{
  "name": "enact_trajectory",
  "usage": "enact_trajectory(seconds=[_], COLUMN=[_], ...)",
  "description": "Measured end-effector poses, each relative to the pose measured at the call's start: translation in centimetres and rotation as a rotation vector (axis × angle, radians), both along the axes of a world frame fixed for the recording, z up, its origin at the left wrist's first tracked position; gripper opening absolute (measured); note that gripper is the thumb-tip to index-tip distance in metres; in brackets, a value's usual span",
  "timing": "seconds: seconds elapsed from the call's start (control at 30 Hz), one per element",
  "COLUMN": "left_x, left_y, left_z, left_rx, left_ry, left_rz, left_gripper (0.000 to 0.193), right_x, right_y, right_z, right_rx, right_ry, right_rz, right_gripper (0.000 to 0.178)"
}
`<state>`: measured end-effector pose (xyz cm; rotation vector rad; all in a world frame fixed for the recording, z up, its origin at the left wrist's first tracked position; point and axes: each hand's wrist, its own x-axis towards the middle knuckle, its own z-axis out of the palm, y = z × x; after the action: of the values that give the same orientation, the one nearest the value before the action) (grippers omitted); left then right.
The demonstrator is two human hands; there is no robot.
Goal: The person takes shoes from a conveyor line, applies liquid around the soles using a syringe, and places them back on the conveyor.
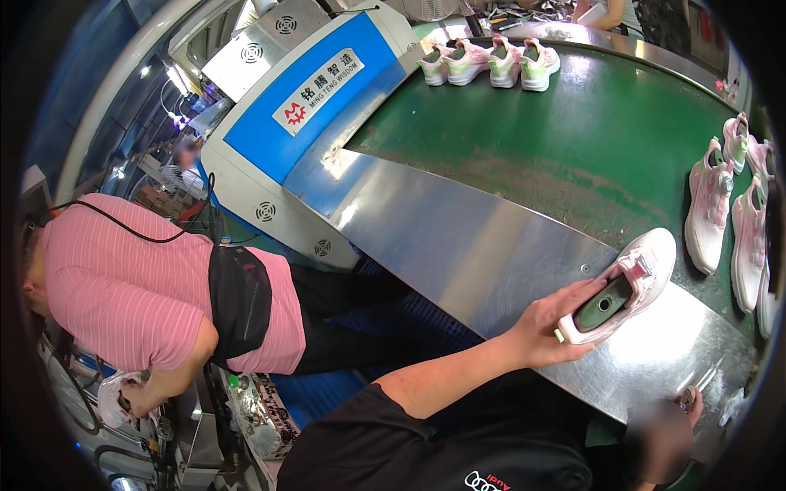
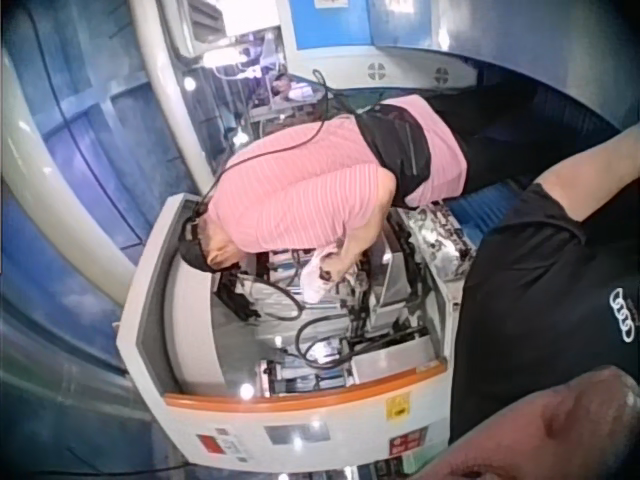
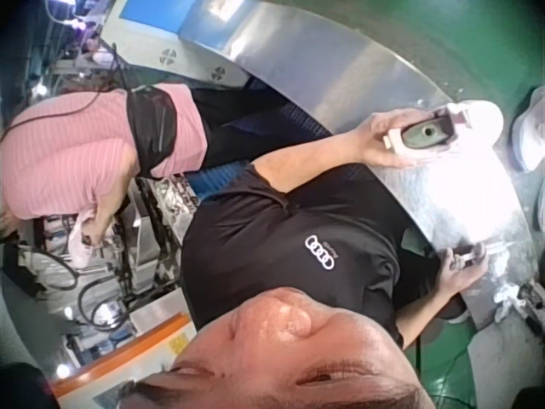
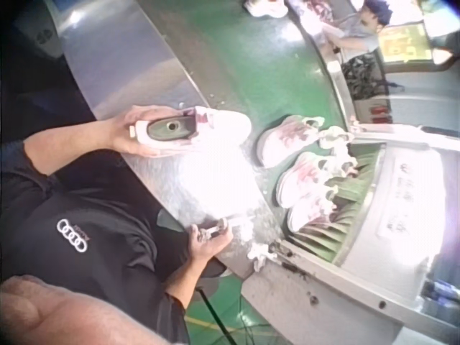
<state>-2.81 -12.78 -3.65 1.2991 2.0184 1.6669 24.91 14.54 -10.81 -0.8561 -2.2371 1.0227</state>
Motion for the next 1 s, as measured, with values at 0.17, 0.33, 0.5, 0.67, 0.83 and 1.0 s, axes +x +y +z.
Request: enact_trajectory(seconds=[0.17, 0.33, 0.5, 0.67, 0.83, 1.0], left_x=[2.6, 3.6, -1.9, -8.7, -19.7, -16.4], left_y=[-0.2, 1.2, 6.4, 7.8, 7.3, 11.5], left_z=[0.0, 0.5, -1.3, -0.5, -4.8, -2.3], left_rx=[-0.071, -0.054, -0.017, -0.126, -0.393, -0.373], left_ry=[0.191, -0.092, -0.671, -0.607, -0.761, -0.747], left_rz=[0.091, -0.166, -0.171, -0.088, -0.107, -0.095], left_gripper=[0.095, 0.096, 0.071, 0.043, 0.055, 0.047], right_x=[0.3, 3.4, 7.3, 2.9, 5.0, 2.6], right_y=[-0.1, 1.1, -1.1, -1.9, -1.6, -1.6], right_z=[-0.6, -1.0, 6.3, 4.7, 6.3, 5.6], right_rx=[0.015, 0.024, 0.457, 0.322, 0.272, 0.344], right_ry=[0.027, 0.057, -0.151, 0.112, 0.004, 0.046], right_rz=[-0.014, -0.102, -0.015, 0.111, 0.074, 0.079], right_gripper=[0.067, 0.067, 0.085, 0.073, 0.086, 0.082])
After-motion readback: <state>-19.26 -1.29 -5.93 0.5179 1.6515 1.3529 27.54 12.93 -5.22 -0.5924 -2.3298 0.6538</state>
